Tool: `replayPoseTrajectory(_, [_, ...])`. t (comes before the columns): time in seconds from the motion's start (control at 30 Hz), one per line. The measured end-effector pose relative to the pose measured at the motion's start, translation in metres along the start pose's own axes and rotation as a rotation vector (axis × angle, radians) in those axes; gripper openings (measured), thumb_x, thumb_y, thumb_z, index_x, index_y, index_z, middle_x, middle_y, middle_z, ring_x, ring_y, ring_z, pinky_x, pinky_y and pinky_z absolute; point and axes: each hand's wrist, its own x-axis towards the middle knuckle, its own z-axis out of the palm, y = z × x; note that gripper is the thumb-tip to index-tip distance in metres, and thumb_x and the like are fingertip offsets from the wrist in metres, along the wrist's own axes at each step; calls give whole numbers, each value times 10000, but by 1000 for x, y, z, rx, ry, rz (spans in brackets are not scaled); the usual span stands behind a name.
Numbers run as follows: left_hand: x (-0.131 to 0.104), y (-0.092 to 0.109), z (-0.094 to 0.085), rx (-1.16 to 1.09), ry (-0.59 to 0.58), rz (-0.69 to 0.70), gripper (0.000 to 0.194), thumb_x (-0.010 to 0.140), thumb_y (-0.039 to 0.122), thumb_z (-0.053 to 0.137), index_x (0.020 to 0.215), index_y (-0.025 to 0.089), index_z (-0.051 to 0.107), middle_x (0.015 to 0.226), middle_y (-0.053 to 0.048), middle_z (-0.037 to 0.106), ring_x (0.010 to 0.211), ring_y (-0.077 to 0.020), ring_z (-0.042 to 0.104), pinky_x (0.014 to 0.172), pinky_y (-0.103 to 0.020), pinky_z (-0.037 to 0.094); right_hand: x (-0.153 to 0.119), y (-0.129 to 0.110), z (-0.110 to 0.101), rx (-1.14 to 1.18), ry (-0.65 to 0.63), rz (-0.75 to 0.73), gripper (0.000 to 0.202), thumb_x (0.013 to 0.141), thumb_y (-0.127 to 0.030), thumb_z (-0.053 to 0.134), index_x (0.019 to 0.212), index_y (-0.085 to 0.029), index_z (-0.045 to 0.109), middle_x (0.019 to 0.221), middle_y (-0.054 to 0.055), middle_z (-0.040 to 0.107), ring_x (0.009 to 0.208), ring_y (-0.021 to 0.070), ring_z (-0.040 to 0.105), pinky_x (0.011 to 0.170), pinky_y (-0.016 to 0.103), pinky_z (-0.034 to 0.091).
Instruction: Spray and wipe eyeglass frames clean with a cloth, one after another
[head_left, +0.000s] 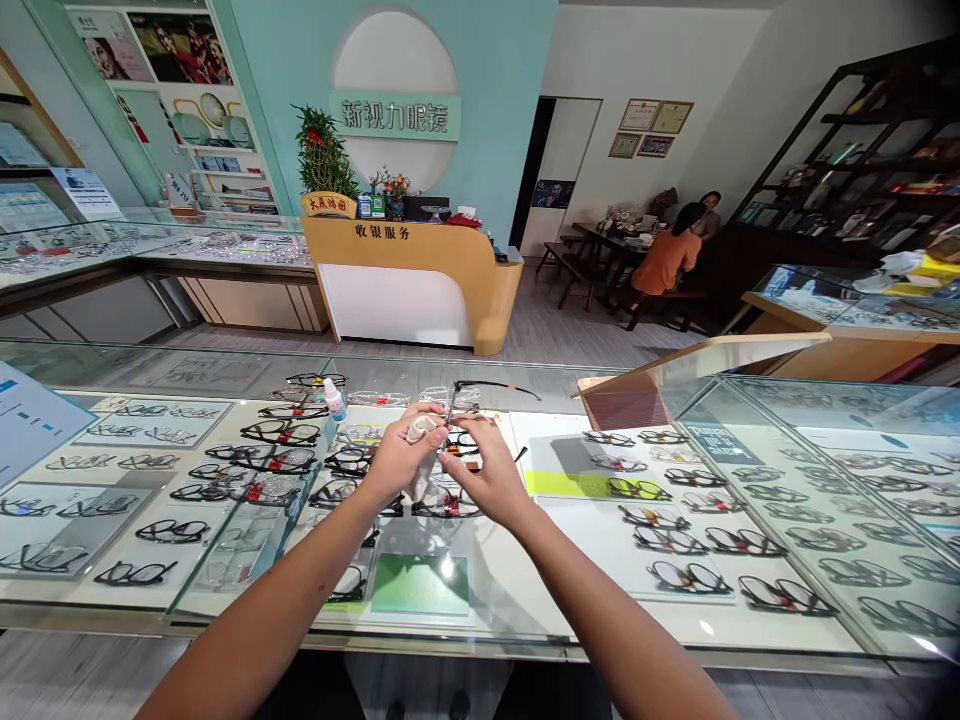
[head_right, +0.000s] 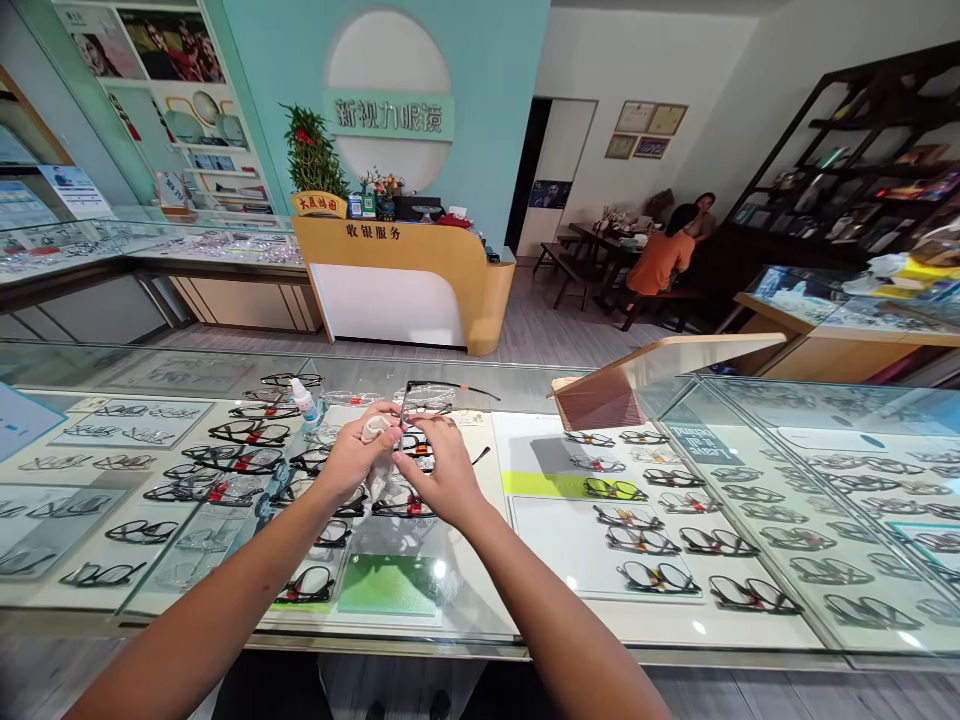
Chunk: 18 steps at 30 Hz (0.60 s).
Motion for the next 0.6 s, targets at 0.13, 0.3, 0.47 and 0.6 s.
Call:
replayPoseTrajectory(0.13, [-4, 4, 4, 1, -64, -11, 457, 826, 628, 893, 876, 182, 808, 1294, -140, 701, 1142, -280, 693, 1029, -372, 546, -2, 1, 7, 44, 25, -11, 227, 1038, -381, 720, 1223, -251, 708, 1248, 138, 800, 1192, 335, 723, 1025, 503, 589])
replayPoseTrajectory(0.3, [-9, 11, 5, -93, -76, -84, 475, 874, 570, 868, 1191, 224, 789, 1331, -95, 740, 1153, -252, 687, 1003, -320, 533, 1, 5, 0, 39, 109, 14, 261, 1077, -385, 662, 1293, -247, 712, 1279, 132, 807, 1205, 327, 741, 1043, 488, 582])
replayPoseTrajectory(0.47, [-9, 23, -2, -509, -54, -326, 443, 854, 400, 860, 1239, 212, 749, 1264, -73, 782, 920, -170, 700, 807, -261, 555, 7, 9, -21, 8, 248, 71, 294, 1122, -411, 594, 1336, -247, 709, 1386, 142, 781, 1325, 338, 698, 1146, 534, 515])
replayPoseTrajectory(0.6, [-7, 24, -5, -764, -152, -448, 453, 877, 401, 791, 1252, 151, 746, 1231, -149, 799, 1005, -271, 764, 918, -399, 618, 11, 13, -31, -38, 360, 102, 302, 1111, -427, 603, 1315, -238, 721, 1370, 140, 788, 1297, 334, 691, 1129, 537, 513])
